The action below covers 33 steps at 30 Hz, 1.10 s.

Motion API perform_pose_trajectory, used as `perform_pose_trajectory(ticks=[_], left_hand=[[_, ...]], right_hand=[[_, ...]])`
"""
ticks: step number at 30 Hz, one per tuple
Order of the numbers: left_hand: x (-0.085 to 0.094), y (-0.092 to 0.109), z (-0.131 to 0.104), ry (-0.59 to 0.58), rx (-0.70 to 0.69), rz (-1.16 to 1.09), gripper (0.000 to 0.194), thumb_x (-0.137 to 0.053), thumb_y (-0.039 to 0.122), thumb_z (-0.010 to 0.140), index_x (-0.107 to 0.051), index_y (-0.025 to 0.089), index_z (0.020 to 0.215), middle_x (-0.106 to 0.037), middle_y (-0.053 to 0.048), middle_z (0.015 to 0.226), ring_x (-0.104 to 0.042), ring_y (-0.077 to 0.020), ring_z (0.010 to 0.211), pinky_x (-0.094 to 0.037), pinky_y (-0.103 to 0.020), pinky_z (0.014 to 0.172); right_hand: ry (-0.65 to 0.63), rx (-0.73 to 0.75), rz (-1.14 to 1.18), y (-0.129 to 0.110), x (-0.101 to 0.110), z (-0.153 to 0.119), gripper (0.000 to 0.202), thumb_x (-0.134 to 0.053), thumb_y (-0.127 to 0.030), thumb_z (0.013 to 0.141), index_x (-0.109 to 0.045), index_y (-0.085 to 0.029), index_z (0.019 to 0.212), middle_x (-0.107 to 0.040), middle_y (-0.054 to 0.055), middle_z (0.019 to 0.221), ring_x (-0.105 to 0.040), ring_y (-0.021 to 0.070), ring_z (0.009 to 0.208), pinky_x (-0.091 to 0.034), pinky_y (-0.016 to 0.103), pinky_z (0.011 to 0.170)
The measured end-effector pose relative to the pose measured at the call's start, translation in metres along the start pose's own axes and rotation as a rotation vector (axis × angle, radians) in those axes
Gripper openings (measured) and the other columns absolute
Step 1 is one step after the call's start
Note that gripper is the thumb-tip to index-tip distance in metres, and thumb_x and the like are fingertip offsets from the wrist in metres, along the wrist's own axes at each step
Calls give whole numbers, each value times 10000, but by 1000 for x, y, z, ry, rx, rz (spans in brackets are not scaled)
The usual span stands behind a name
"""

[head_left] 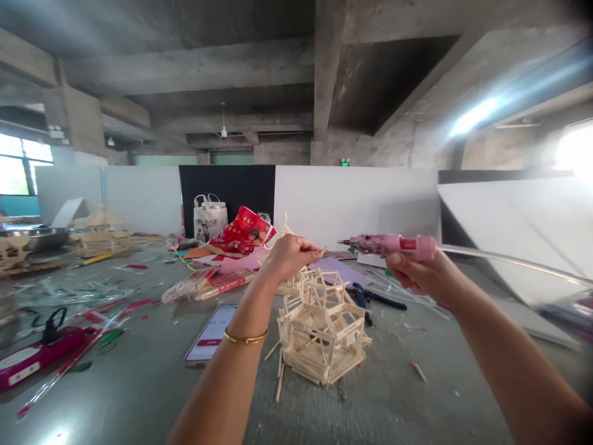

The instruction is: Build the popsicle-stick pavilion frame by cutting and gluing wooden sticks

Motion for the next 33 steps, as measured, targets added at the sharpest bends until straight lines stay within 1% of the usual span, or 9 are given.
perform_pose_trajectory(ticks=[2, 5, 10, 15, 19, 21, 24, 28, 33], left_hand=[[-5, 1, 0, -36, 10, -108, 300, -630, 436, 698, -715, 154, 756, -577, 1, 531, -474, -92, 489, -342, -216, 485], [-12, 5, -1, -60, 29, -273, 310, -666, 429, 681, -699, 134, 772, -547, 11, 509, -462, -82, 471, -353, -208, 476], [-21, 13, -3, -95, 54, -484, 283, -722, 371, 649, -681, 120, 772, -546, 9, 508, -468, -74, 463, -383, -212, 479], [-23, 12, -2, -37, 75, -508, 251, -734, 345, 642, -677, 123, 745, -534, 13, 479, -457, -72, 448, -371, -217, 471], [-21, 14, -2, -14, 54, -525, 223, -724, 329, 656, -679, 130, 745, -539, 16, 488, -458, -69, 457, -379, -218, 486], [-21, 16, -3, -14, 57, -528, 217, -720, 322, 660, -677, 126, 744, -538, 15, 487, -459, -68, 458, -382, -217, 487], [-21, 18, -3, -8, 80, -525, 221, -727, 321, 651, -676, 122, 732, -540, 9, 487, -465, -70, 457, -394, -221, 487], [-23, 17, -3, -12, 79, -530, 242, -738, 340, 635, -673, 128, 730, -545, 7, 495, -474, -74, 459, -403, -228, 485], [-25, 16, -2, -7, 73, -550, 265, -756, 347, 612, -674, 125, 730, -538, 15, 484, -470, -69, 445, -400, -225, 476]], right_hand=[[19, -23, -44, 1, 0, 0, 469, -526, -516, 841, -585, -213, 1194, -338, -52, 472, -266, 50, 380, -206, 183, 323], [28, -11, -91, 1, 1, -1, 446, -513, -509, 851, -587, -233, 1194, -349, -48, 483, -275, 55, 383, -221, 186, 320], [44, 63, -157, 0, 1, -1, 356, -508, -488, 861, -634, -239, 1082, -374, -42, 477, -324, 61, 396, -253, 178, 326], [49, 20, -100, 9, 3, 0, 303, -532, -471, 845, -639, -214, 964, -386, -41, 465, -336, 67, 385, -251, 185, 320], [87, 6, -145, 13, 5, 1, 302, -558, -486, 824, -638, -195, 818, -384, -35, 466, -349, 67, 401, -265, 188, 338], [94, 13, -170, 12, 5, 1, 310, -547, -487, 832, -643, -192, 837, -379, -35, 463, -349, 68, 404, -265, 190, 341], [80, 18, -152, 10, 4, 0, 302, -546, -465, 838, -649, -204, 950, -376, -41, 466, -335, 67, 394, -260, 192, 332], [88, 23, -126, 6, 3, 0, 266, -549, -421, 840, -659, -219, 973, -385, -37, 457, -348, 70, 389, -264, 193, 323], [70, 100, -83, 4, 3, 1, 222, -548, -356, 837, -661, -242, 991, -415, -31, 461, -333, 71, 383, -261, 195, 316]])
Point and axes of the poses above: each hand's wrist, its own z-axis towards the middle knuckle, its own x-axis out of the back of the hand, y = z × x, the point moved 4 cm from there along z, towards the middle knuckle
